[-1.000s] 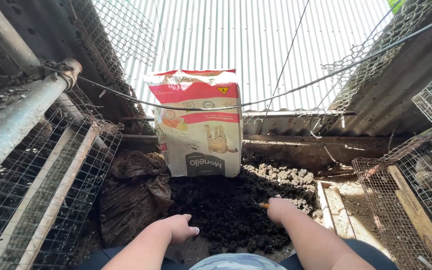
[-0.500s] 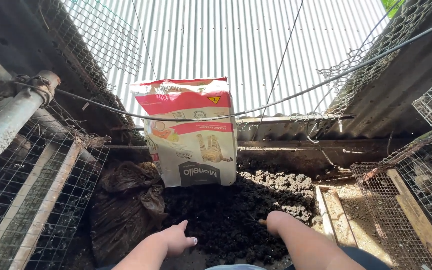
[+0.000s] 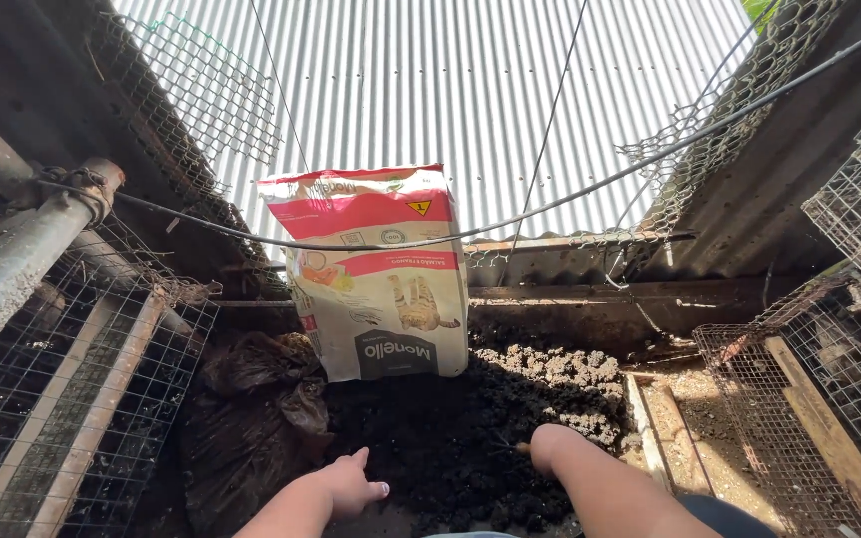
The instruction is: The person sits on the ground and uses a small hand rake to mix dark soil or compost in a pile. A large bag of cat litter is visible in the background, but the person focuses on turning and breaking up the soil with the tool.
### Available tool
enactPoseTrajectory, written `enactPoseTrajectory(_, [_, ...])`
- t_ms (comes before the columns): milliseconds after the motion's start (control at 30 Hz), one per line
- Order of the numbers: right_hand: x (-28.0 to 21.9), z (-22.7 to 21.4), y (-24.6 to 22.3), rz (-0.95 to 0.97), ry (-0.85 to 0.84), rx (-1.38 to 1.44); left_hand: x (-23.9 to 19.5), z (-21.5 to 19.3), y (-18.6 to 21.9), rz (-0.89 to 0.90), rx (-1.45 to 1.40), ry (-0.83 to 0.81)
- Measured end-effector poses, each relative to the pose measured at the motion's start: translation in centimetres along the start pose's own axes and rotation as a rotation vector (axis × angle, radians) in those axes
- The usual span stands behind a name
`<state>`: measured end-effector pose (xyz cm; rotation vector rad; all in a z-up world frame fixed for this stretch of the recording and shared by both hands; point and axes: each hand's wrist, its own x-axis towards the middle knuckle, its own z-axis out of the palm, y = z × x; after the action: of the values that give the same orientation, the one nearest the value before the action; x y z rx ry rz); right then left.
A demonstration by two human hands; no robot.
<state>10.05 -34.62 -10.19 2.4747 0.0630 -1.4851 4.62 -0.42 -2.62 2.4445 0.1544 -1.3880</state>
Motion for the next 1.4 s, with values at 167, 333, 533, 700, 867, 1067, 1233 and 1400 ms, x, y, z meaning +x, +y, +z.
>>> enactPoseTrajectory(167, [-1.8, -0.2, -0.5, -0.002, -0.010, -0.034, -0.3, 0.4, -0.5, 0.020, 0.019, 0.012])
enactPoseTrajectory(333, [-3.8, -0.1, -0.9, -0.017, -0.004, -0.061, -1.2, 0.7, -0.7, 0.031, 0.020, 0.012])
enactPoseTrajectory(533, [-3.0, 0.8, -0.5, -0.052, 0.039, -0.083, -1.2, 1.4, -1.4, 0.033, 0.080, -0.001])
enactPoseTrajectory(700, [-2.7, 2.0, 0.1, 0.017, 0.209, 0.220, -3.2, 1.6, -1.4, 0.017, 0.024, 0.022])
enactPoseTrajectory(867, [-0.2, 1.4, 1.0, 0.029, 0.276, 0.269, -3.3, 1.2, -1.2, 0.027, 0.032, 0.022])
enactPoseTrajectory(1067, [-2.9, 0.6, 1.5, 0.013, 0.309, 0.321, -1.9, 1.3, -1.6, 0.057, 0.049, 0.034])
enactPoseTrajectory(1233, [-6.0, 0.1, 1.1, -0.003, 0.394, 0.341, 0.3, 1.8, -2.4, 0.101, 0.082, 0.053])
enactPoseTrajectory(1400, [-4.7, -0.6, 1.4, 0.027, 0.436, 0.410, -1.5, 0.8, -1.1, 0.121, 0.048, 0.054])
